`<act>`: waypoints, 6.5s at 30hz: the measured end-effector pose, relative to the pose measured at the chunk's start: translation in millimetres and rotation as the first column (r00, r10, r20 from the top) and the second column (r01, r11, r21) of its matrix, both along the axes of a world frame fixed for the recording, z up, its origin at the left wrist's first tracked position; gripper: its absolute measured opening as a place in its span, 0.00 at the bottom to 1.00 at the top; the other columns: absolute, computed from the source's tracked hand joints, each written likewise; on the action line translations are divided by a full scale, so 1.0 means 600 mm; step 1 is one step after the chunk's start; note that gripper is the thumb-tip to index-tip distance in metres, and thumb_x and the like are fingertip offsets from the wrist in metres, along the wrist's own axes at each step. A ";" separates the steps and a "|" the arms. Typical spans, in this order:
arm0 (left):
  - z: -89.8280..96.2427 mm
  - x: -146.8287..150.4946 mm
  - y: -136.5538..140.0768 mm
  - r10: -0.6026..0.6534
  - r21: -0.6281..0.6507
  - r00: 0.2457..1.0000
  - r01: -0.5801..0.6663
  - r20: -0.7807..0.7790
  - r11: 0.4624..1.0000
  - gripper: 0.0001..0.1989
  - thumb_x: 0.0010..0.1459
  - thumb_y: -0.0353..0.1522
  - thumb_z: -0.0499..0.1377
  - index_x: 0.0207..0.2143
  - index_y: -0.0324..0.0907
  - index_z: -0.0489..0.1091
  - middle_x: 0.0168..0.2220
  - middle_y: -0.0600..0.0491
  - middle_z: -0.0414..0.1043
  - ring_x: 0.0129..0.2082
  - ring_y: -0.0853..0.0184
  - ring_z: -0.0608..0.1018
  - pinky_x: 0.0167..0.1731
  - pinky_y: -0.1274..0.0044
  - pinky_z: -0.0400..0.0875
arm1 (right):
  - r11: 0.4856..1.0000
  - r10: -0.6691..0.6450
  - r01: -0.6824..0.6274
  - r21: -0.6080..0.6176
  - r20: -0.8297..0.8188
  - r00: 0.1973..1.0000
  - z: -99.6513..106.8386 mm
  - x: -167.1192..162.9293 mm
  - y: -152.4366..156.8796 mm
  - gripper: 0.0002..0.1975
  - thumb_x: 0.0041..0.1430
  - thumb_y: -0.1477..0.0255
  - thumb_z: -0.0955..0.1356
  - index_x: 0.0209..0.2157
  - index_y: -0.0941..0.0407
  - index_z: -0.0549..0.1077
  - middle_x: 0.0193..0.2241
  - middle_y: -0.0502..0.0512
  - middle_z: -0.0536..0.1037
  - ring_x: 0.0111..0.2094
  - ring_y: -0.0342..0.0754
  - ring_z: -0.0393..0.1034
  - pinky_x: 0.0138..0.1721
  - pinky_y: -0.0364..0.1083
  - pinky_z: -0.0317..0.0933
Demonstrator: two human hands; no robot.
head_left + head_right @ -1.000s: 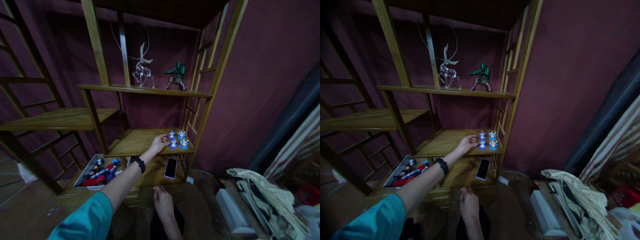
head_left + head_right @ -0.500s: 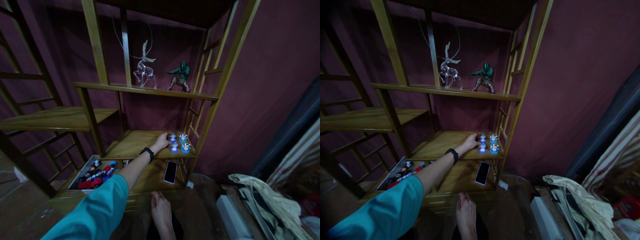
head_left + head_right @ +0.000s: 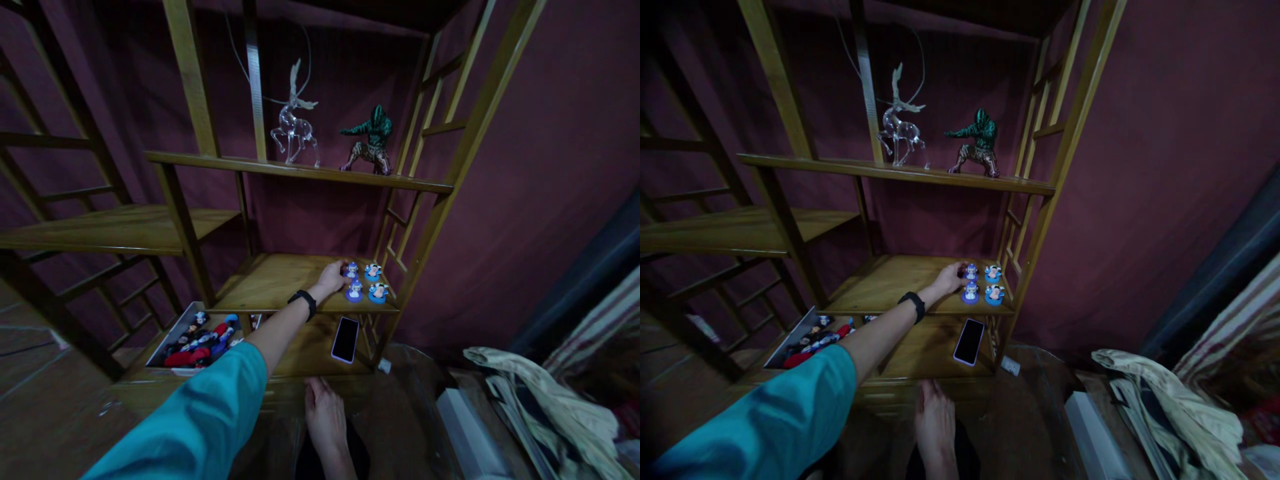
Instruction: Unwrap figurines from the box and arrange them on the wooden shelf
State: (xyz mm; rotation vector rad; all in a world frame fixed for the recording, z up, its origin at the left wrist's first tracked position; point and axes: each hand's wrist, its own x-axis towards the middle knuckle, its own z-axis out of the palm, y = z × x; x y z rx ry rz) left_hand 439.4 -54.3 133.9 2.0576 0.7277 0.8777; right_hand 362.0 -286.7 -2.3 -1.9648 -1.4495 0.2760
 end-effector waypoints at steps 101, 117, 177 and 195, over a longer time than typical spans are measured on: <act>-0.292 -0.740 0.136 0.661 -0.671 0.742 -0.432 0.115 0.602 0.11 0.42 0.31 0.59 0.31 0.37 0.71 0.23 0.54 0.71 0.22 0.72 0.70 0.24 0.80 0.63 | 0.941 0.191 -0.196 -0.276 -0.045 0.981 -0.134 -0.305 0.502 0.13 0.52 0.68 0.62 0.40 0.49 0.70 0.33 0.49 0.76 0.33 0.46 0.69 0.34 0.43 0.58; -0.276 -0.686 0.115 0.559 -0.808 0.791 -0.149 0.248 0.570 0.13 0.46 0.34 0.62 0.34 0.35 0.70 0.25 0.52 0.71 0.22 0.75 0.71 0.25 0.81 0.67 | 0.911 0.202 -0.407 0.060 -0.927 0.315 -0.040 -0.312 0.464 0.15 0.42 0.70 0.68 0.37 0.53 0.73 0.32 0.48 0.76 0.28 0.40 0.68 0.34 0.42 0.62; -0.298 -0.638 0.109 0.683 -0.784 0.704 -0.308 0.194 0.540 0.15 0.39 0.20 0.57 0.34 0.36 0.70 0.24 0.54 0.69 0.21 0.74 0.71 0.22 0.82 0.65 | 0.994 0.069 -0.092 0.057 -0.989 0.134 -0.030 -0.295 0.378 0.15 0.41 0.70 0.71 0.35 0.53 0.71 0.34 0.49 0.74 0.37 0.46 0.70 0.43 0.51 0.66; -0.237 -0.632 0.064 0.678 -0.903 0.672 -0.032 0.299 0.429 0.12 0.36 0.19 0.63 0.28 0.35 0.70 0.25 0.53 0.72 0.24 0.71 0.74 0.28 0.78 0.71 | 0.991 0.131 -0.012 0.132 -0.962 0.240 -0.055 -0.321 0.422 0.17 0.42 0.67 0.71 0.37 0.53 0.70 0.37 0.51 0.74 0.37 0.46 0.70 0.39 0.46 0.65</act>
